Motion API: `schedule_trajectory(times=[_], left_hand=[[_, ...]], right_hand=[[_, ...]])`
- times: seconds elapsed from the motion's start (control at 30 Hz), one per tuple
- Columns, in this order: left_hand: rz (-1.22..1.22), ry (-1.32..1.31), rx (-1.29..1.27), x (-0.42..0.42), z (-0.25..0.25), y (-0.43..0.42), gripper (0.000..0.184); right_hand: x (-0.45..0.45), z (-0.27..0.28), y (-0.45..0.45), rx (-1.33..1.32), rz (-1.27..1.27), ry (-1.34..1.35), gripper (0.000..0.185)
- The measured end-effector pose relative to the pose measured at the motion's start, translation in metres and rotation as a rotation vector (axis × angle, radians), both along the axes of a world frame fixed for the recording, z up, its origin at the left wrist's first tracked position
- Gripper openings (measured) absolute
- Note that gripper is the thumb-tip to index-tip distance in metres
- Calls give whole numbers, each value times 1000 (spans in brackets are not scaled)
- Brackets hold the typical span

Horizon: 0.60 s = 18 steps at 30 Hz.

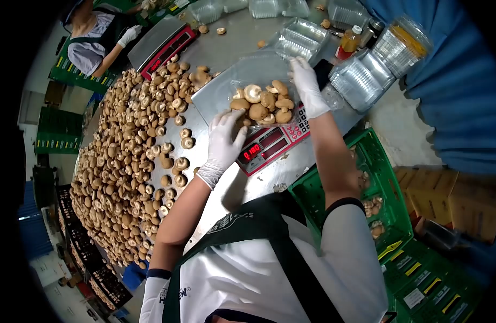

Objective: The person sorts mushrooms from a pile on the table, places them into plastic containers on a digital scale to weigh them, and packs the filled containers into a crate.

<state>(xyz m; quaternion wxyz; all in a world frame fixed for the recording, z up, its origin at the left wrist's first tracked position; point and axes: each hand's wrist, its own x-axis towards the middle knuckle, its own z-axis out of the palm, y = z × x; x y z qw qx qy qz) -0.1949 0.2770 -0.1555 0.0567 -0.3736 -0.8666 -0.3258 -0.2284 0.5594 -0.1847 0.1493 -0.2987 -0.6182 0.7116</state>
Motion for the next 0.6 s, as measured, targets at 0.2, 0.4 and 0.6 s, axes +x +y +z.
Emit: schedule_trajectory(times=[0.2,0.4,0.6], left_hand=[[-23,-12,214,2,-13,-12,38],[214,-1024,726,4,-22,-31,45],[227,-1289,773,2,-30,-28,14]], right_hand=[[13,43,-12,-38,101,295,65],[86,27,-9,681,303,232,37],[132,-18,-56,243,102,-71,34]])
